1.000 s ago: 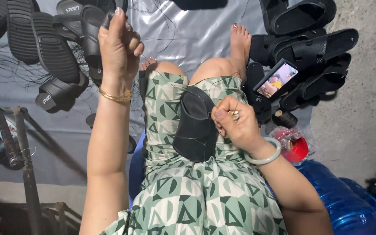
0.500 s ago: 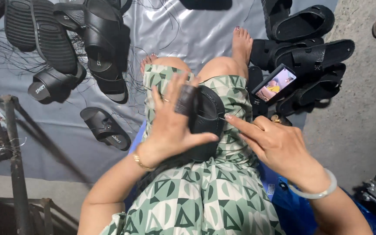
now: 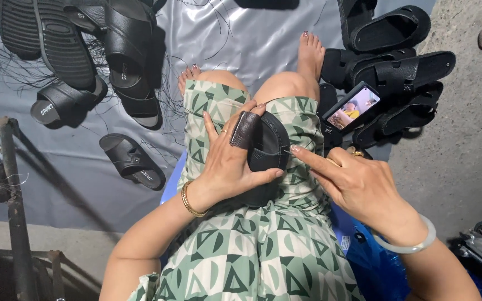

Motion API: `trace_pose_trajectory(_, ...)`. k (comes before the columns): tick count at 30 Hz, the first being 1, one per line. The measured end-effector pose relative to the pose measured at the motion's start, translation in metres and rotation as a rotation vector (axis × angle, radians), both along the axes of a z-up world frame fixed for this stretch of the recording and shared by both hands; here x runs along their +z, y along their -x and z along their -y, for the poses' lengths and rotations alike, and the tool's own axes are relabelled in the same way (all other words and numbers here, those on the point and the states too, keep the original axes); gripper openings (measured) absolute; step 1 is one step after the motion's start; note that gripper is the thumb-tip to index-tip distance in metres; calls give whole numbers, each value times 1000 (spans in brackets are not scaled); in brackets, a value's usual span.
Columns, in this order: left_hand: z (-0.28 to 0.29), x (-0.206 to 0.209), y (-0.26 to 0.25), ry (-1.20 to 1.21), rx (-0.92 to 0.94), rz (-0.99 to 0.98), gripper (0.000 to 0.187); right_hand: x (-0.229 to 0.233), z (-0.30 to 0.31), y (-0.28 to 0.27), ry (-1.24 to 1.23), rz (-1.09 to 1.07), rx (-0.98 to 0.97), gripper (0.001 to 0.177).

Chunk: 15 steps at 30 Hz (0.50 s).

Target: The person is repairing a black sandal by hand-stitching the strap using a needle and thread.

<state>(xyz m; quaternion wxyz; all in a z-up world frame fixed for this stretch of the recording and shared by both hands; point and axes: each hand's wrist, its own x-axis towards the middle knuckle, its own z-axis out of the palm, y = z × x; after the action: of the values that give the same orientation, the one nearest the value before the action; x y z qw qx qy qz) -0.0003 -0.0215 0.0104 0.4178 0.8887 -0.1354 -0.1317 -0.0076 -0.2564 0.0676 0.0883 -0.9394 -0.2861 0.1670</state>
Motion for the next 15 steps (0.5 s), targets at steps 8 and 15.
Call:
trace_pose_trajectory(8,-1,-1,0,17,2,11,99,8,-6,-4,-1,89,-1,51)
trace_pose_trajectory(15,1,2,-1,47,26,40,96,36,-23,-10,243,106,67,76)
